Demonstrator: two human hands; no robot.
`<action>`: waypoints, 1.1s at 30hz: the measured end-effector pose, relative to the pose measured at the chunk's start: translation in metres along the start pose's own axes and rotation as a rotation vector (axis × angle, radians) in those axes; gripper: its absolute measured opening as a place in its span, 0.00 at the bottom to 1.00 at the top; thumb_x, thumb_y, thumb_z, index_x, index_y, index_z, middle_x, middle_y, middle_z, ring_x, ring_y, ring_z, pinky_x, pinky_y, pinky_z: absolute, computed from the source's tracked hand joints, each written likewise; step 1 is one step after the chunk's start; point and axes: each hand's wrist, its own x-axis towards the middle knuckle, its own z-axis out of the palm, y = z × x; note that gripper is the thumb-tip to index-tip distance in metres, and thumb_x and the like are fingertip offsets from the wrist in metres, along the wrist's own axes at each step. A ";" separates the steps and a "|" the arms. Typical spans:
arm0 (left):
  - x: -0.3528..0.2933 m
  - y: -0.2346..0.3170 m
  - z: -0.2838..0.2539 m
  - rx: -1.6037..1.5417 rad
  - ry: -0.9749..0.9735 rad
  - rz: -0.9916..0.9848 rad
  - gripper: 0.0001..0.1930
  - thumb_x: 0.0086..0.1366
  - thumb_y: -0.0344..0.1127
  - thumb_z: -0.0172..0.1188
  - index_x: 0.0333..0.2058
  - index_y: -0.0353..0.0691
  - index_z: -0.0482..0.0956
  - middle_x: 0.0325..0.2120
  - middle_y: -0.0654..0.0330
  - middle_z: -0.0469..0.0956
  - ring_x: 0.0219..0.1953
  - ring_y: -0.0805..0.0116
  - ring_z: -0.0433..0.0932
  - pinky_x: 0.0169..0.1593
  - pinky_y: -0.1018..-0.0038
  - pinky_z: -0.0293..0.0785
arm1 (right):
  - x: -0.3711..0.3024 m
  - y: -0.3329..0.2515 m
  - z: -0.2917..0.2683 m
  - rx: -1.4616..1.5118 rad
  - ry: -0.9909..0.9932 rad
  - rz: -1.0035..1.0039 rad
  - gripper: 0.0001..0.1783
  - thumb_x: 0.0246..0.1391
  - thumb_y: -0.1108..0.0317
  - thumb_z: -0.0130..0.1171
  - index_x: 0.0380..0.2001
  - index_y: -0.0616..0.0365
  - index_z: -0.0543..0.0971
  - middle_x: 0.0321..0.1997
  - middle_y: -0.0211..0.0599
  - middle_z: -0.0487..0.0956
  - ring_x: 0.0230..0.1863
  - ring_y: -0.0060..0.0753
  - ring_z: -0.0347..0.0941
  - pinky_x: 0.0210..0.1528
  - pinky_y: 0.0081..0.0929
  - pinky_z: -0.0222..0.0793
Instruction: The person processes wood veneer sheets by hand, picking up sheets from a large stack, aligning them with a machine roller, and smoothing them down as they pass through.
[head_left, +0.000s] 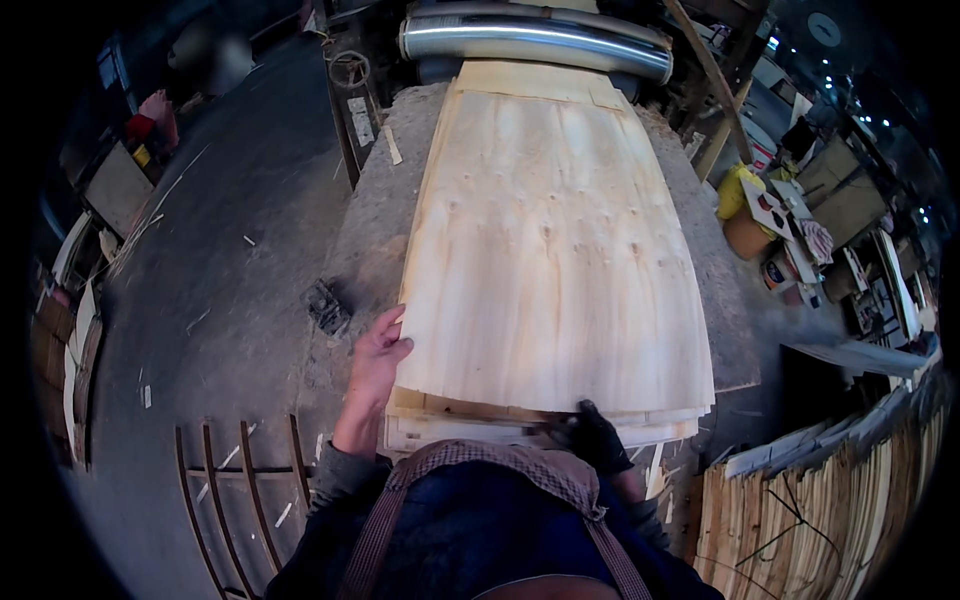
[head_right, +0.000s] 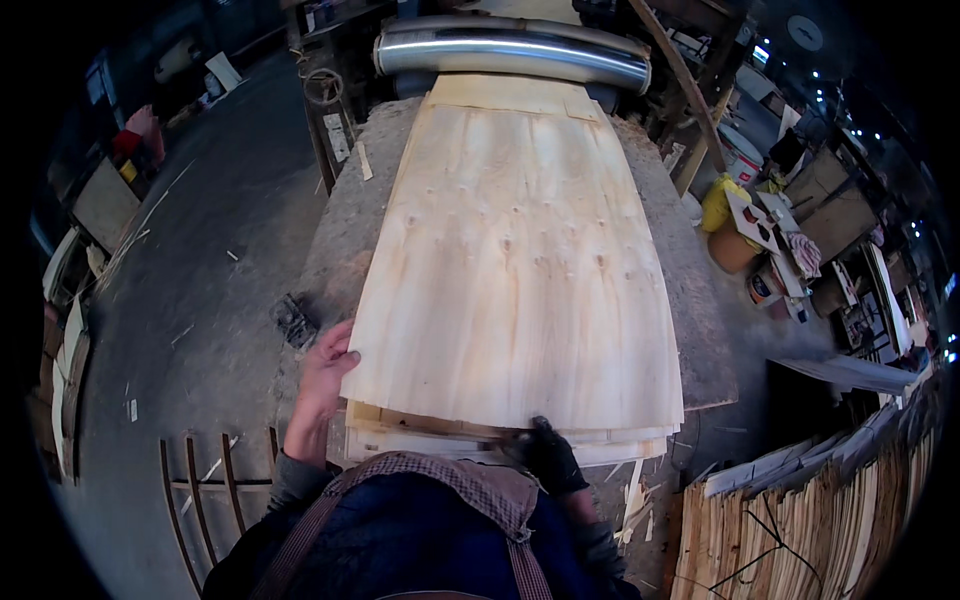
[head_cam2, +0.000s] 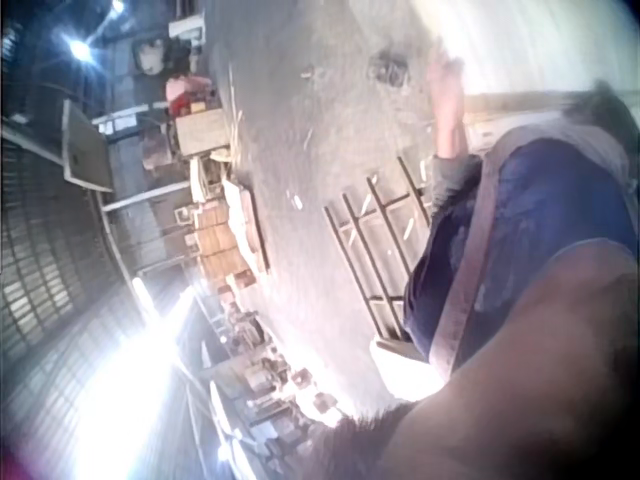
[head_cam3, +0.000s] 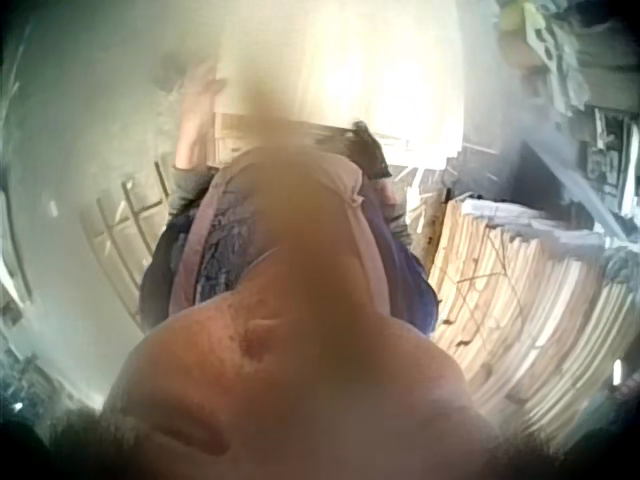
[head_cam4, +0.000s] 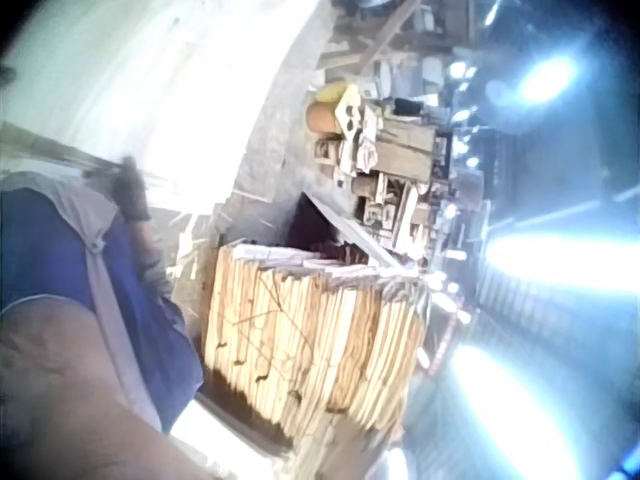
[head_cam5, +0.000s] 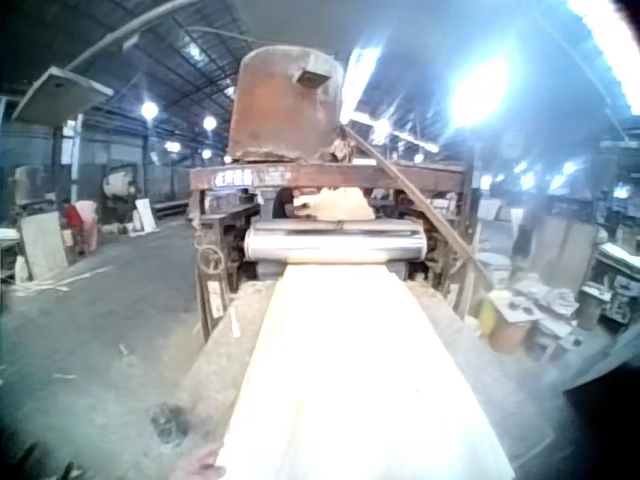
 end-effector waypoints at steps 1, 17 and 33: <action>-0.002 0.007 0.001 -0.025 0.000 -0.005 0.26 0.53 0.15 0.45 0.54 0.32 0.60 0.40 0.54 0.75 0.41 0.71 0.73 0.45 0.79 0.68 | -0.002 -0.005 0.008 -0.045 0.055 -0.083 0.13 0.60 0.65 0.43 0.38 0.65 0.70 0.31 0.37 0.73 0.37 0.30 0.72 0.40 0.26 0.71; -0.004 -0.129 -0.025 1.182 0.144 -0.006 0.39 0.50 0.36 0.60 0.56 0.25 0.51 0.53 0.37 0.58 0.55 0.44 0.59 0.57 0.62 0.57 | 0.185 -0.091 0.010 0.045 -0.064 -0.138 0.20 0.58 0.68 0.40 0.48 0.73 0.63 0.47 0.58 0.70 0.46 0.55 0.70 0.50 0.43 0.68; -0.011 -0.102 -0.027 0.998 0.133 0.069 0.21 0.49 0.26 0.58 0.45 0.44 0.75 0.53 0.43 0.62 0.52 0.48 0.66 0.54 0.68 0.63 | 0.072 -0.026 0.031 0.066 -0.309 0.272 0.22 0.58 0.66 0.43 0.54 0.63 0.59 0.53 0.55 0.66 0.54 0.52 0.63 0.58 0.45 0.58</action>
